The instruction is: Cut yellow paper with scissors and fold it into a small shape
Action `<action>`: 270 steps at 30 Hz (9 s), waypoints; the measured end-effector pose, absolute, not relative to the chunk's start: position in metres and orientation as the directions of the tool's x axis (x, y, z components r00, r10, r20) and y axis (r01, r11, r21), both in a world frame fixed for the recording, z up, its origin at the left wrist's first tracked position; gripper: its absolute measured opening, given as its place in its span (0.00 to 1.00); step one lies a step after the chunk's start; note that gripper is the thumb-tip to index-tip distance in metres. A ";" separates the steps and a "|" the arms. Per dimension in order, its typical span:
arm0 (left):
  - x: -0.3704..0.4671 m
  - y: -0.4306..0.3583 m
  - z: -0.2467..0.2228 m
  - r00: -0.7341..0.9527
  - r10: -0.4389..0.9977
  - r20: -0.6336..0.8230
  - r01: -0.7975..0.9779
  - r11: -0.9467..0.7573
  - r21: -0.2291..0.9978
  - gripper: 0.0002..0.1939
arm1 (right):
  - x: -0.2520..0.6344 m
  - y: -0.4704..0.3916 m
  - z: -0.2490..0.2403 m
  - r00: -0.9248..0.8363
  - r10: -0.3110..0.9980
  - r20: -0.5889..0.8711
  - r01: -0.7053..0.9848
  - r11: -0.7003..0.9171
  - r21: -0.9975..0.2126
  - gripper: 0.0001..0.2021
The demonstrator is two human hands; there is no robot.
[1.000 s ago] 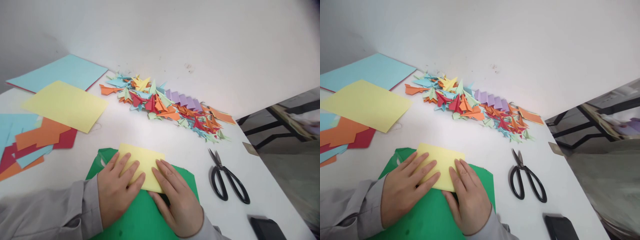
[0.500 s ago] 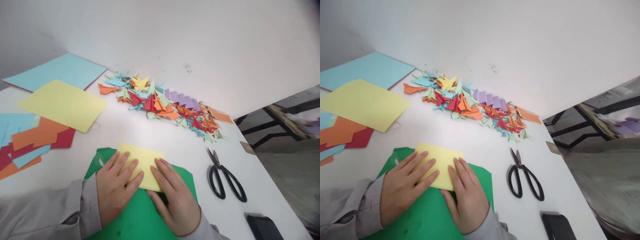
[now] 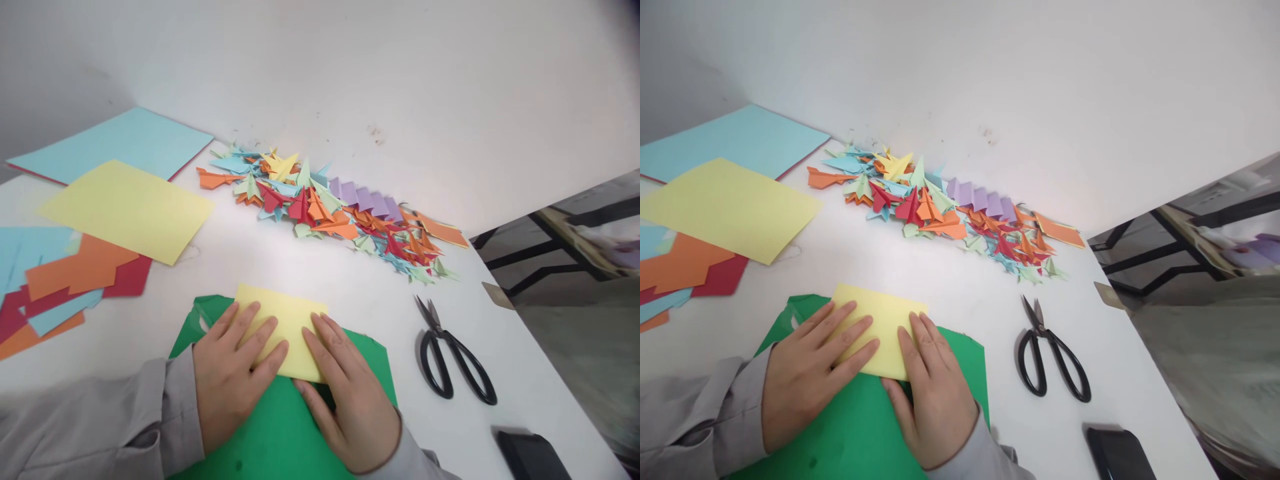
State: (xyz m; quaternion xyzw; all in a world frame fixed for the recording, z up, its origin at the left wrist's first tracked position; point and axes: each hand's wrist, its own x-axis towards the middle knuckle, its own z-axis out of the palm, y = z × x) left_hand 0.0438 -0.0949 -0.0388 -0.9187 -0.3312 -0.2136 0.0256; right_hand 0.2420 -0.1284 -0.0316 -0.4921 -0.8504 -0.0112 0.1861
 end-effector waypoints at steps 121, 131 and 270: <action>0.052 -0.090 -0.030 0.470 0.798 0.378 0.727 -0.592 0.347 0.15 | 0.257 -0.120 -0.040 -0.592 0.758 0.274 0.792 0.611 0.023 0.25; 0.046 -0.088 -0.026 0.565 0.768 0.302 0.701 -0.640 0.315 0.15 | 0.250 -0.126 -0.034 -0.530 0.811 0.248 0.834 0.551 -0.019 0.24; -0.032 -0.124 -0.005 0.664 0.733 0.146 0.739 -0.674 0.023 0.29 | 0.248 -0.168 -0.029 -0.526 0.827 0.200 0.842 0.473 0.259 0.32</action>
